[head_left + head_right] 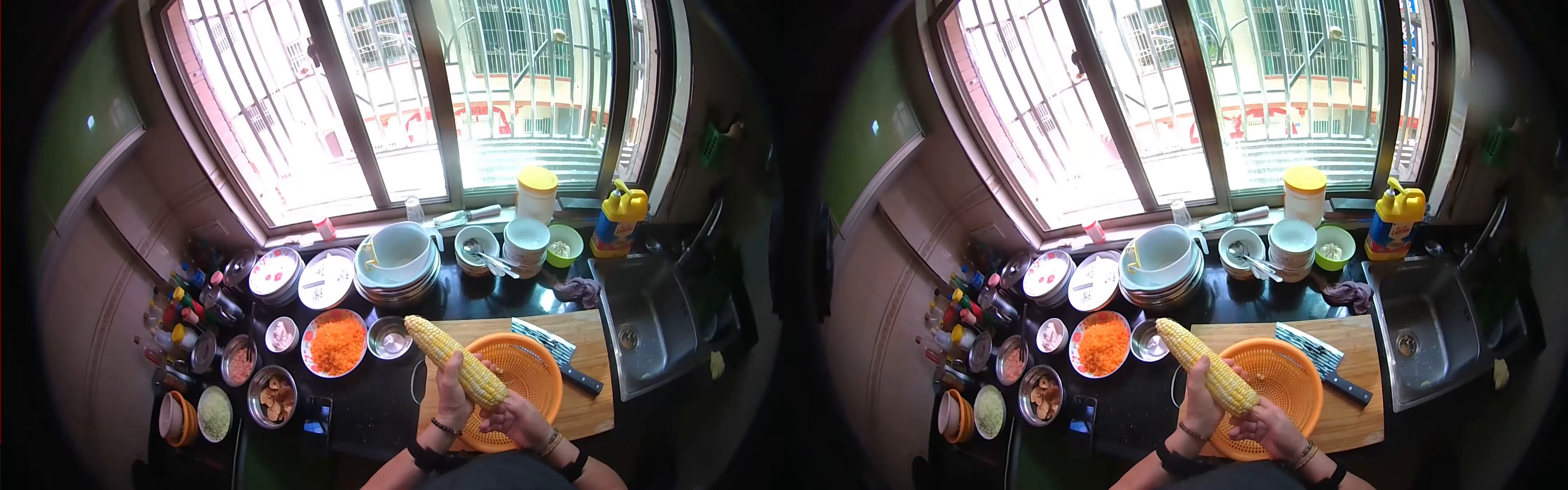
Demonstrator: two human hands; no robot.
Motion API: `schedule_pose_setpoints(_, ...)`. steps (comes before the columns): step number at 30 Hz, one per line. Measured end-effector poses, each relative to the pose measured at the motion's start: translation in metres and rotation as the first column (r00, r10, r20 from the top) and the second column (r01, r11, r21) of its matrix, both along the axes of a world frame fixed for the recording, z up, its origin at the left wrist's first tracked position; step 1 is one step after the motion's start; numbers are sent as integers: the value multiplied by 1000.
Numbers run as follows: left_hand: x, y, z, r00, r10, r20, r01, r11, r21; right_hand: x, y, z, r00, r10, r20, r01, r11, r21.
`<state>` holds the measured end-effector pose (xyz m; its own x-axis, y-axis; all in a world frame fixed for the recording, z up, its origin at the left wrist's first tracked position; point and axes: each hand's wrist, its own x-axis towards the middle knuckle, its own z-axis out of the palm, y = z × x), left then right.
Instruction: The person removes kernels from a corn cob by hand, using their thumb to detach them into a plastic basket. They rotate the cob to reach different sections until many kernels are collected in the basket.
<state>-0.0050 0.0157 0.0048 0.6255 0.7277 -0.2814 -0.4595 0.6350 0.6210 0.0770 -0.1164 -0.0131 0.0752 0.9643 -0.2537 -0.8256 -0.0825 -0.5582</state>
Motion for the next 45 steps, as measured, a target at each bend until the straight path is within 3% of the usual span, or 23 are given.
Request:
schedule_pose_setpoints(3,-1,2,0,1000,5,26,-6,1000,21,0,1,-4,999,-11,31,12,999,-36)
schedule_pose_setpoints(6,0,4,-2,998,-60,28,61,998,-7,-6,1,0,987,-39,156,50,997,-65)
schedule_pose_setpoints(10,6,2,-7,1000,-17,-23,18,999,49,-11,3,5,943,-87,322,118,990,-78)
schedule_pose_setpoints(28,14,2,-12,987,140,-82,-131,985,113,-11,11,-1,961,-118,251,145,985,-94)
schedule_pose_setpoints(33,16,4,-15,986,127,-111,-124,992,35,-9,12,-1,942,-117,316,154,984,-93)
schedule_pose_setpoints(36,17,2,-6,981,138,-138,-116,981,155,-7,10,2,967,-120,224,147,983,-107)
schedule_pose_setpoints(39,19,4,-8,966,212,-151,-186,968,171,-2,10,8,989,-114,95,121,990,-71)
schedule_pose_setpoints(45,18,7,-10,978,166,-127,-142,974,178,-3,14,3,951,-90,294,123,988,-98)
